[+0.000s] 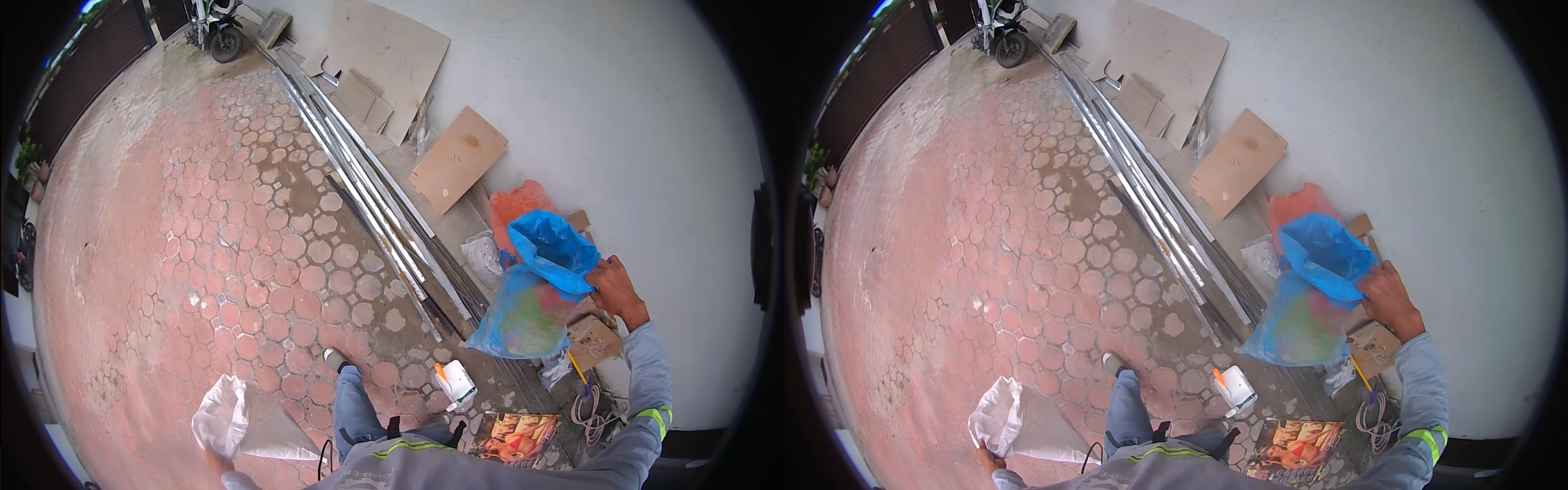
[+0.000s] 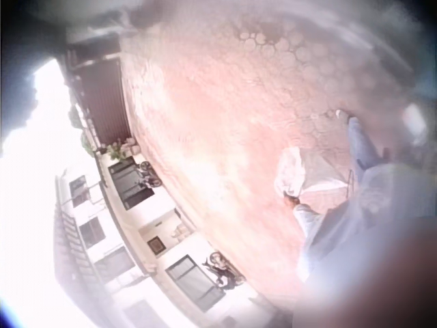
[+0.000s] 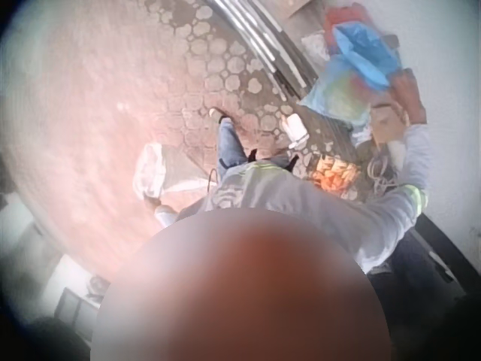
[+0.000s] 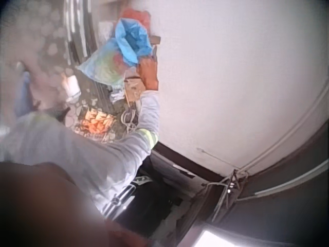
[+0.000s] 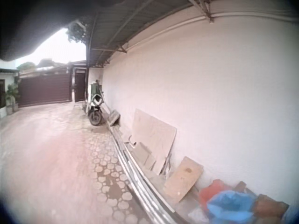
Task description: The person transfers items from a white sack into a blue bag, then picks up and places metal bars and wooden planks onto a pile. The person handles the materials one at a time and organizes them on the ground.
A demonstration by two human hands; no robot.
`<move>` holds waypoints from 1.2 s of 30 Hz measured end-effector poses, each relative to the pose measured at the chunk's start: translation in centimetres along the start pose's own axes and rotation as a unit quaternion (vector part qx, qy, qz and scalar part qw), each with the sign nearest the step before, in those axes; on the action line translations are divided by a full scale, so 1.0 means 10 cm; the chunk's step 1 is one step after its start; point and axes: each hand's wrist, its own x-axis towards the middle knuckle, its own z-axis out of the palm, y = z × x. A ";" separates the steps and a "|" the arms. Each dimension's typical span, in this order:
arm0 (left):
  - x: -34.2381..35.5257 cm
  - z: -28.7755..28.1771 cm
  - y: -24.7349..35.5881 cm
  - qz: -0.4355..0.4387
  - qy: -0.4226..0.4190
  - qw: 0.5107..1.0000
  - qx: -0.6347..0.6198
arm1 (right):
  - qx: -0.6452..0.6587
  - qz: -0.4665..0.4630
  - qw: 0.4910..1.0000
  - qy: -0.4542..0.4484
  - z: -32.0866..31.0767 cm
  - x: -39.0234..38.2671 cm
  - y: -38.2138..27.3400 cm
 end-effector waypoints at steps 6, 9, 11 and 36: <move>0.60 0.47 0.67 -0.051 0.087 0.995 -0.017 | 0.047 -0.122 0.991 0.041 0.06 1.55 -0.65; 0.78 0.95 1.24 -0.045 0.068 0.997 -0.010 | 0.058 -0.140 0.988 0.027 0.16 2.46 -1.01; 0.89 1.35 1.64 -0.009 0.041 0.999 -0.008 | 0.067 -0.177 0.980 0.064 0.20 3.07 -1.25; 3.48 6.63 3.15 0.231 -0.060 0.928 0.287 | 0.155 -0.193 0.968 0.045 2.18 7.80 -3.94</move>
